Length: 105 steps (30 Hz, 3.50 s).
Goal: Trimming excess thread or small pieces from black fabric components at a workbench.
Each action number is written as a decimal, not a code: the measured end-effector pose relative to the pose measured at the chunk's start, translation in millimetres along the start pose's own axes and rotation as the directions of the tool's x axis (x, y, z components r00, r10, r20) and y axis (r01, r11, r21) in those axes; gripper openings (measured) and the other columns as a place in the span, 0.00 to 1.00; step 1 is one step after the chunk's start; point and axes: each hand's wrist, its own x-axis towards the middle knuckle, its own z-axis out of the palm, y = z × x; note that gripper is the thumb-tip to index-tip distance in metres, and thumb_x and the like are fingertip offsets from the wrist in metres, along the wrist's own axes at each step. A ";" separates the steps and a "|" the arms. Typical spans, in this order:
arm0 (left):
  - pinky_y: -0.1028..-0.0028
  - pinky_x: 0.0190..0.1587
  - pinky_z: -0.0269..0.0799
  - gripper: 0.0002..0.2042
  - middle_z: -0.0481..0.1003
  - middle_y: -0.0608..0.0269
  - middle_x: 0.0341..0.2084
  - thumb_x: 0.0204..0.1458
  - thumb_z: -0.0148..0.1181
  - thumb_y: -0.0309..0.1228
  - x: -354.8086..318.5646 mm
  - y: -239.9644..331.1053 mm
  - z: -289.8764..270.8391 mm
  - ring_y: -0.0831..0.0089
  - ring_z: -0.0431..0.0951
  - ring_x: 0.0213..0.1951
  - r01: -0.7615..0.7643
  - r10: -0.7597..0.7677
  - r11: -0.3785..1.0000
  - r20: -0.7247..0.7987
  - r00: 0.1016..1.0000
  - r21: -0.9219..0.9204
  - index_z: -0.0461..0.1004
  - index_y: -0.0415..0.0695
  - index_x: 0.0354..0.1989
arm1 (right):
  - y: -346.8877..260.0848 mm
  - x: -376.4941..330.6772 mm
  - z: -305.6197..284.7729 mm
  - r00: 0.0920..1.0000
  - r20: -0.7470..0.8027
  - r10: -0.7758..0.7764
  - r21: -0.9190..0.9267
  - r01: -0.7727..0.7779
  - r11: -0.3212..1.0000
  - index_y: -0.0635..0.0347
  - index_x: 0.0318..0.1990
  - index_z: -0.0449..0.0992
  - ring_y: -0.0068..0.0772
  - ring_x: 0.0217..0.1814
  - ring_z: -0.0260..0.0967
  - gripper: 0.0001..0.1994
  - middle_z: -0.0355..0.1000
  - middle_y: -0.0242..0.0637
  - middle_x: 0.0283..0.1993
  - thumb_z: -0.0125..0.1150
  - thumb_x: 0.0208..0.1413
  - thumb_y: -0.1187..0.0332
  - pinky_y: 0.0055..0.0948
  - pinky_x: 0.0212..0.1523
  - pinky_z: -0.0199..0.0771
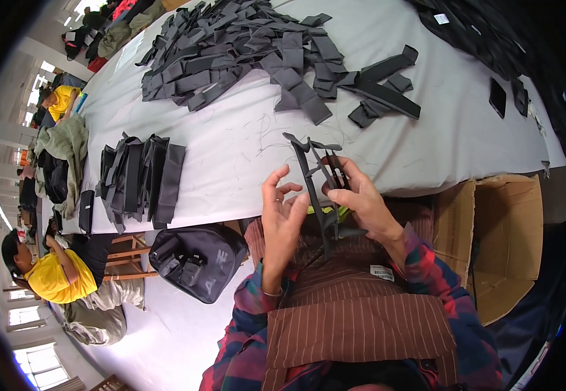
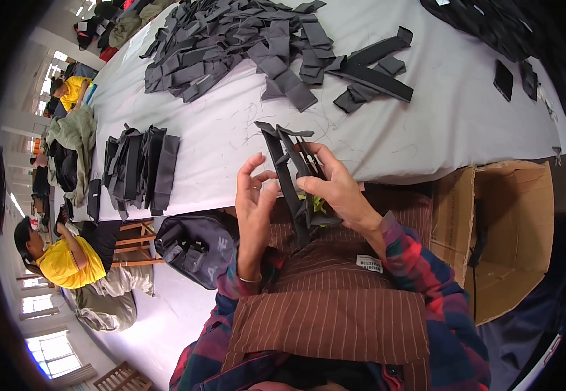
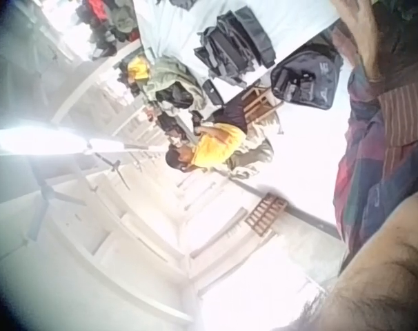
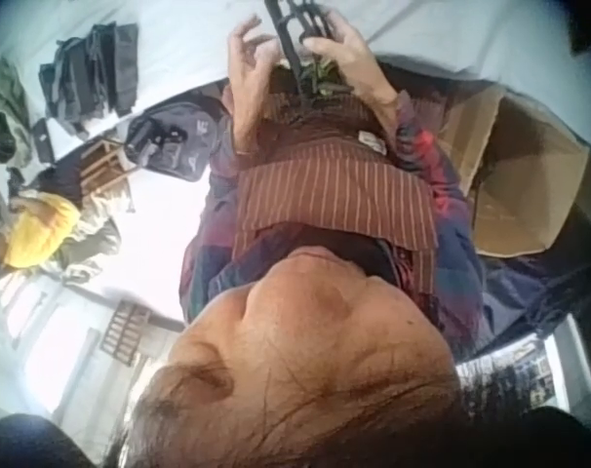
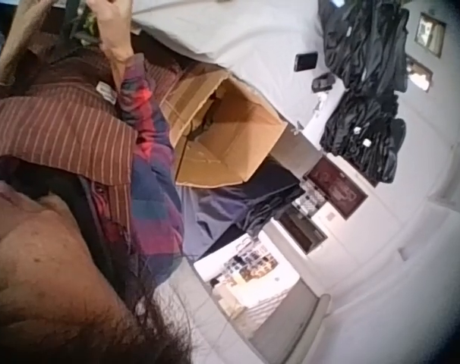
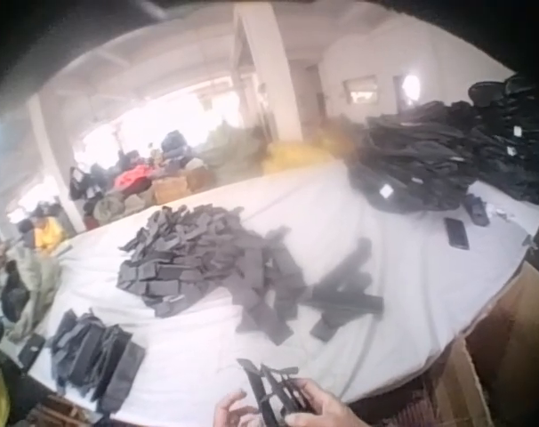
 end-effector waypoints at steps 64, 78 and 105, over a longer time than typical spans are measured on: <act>0.74 0.42 0.76 0.16 0.77 0.53 0.38 0.52 0.59 0.23 67.7 -38.3 1.3 0.67 0.79 0.41 0.153 -0.153 0.988 0.004 0.988 0.031 0.65 0.33 0.48 | 25.2 -3.1 -41.1 0.846 0.203 -0.493 -0.976 0.214 -0.036 0.51 0.35 0.78 0.34 0.31 0.65 0.08 0.67 0.29 0.26 0.65 0.45 0.69 0.34 0.32 0.59; 0.74 0.47 0.73 0.15 0.76 0.54 0.38 0.50 0.57 0.18 68.3 -40.8 3.0 0.71 0.78 0.40 0.141 -0.141 0.990 -0.004 0.990 0.003 0.64 0.33 0.46 | 25.1 -4.4 -41.7 0.844 0.187 -0.503 -0.977 0.212 -0.008 0.52 0.36 0.78 0.36 0.31 0.65 0.08 0.67 0.31 0.27 0.65 0.46 0.69 0.34 0.32 0.59; 0.73 0.47 0.73 0.15 0.75 0.55 0.39 0.50 0.56 0.19 67.0 -37.6 1.4 0.70 0.78 0.41 0.149 -0.150 0.988 0.013 0.989 0.046 0.64 0.33 0.47 | 30.5 -1.4 -44.1 0.807 0.215 -0.550 -0.963 0.268 0.017 0.49 0.33 0.78 0.33 0.28 0.65 0.07 0.68 0.27 0.26 0.65 0.43 0.70 0.34 0.31 0.58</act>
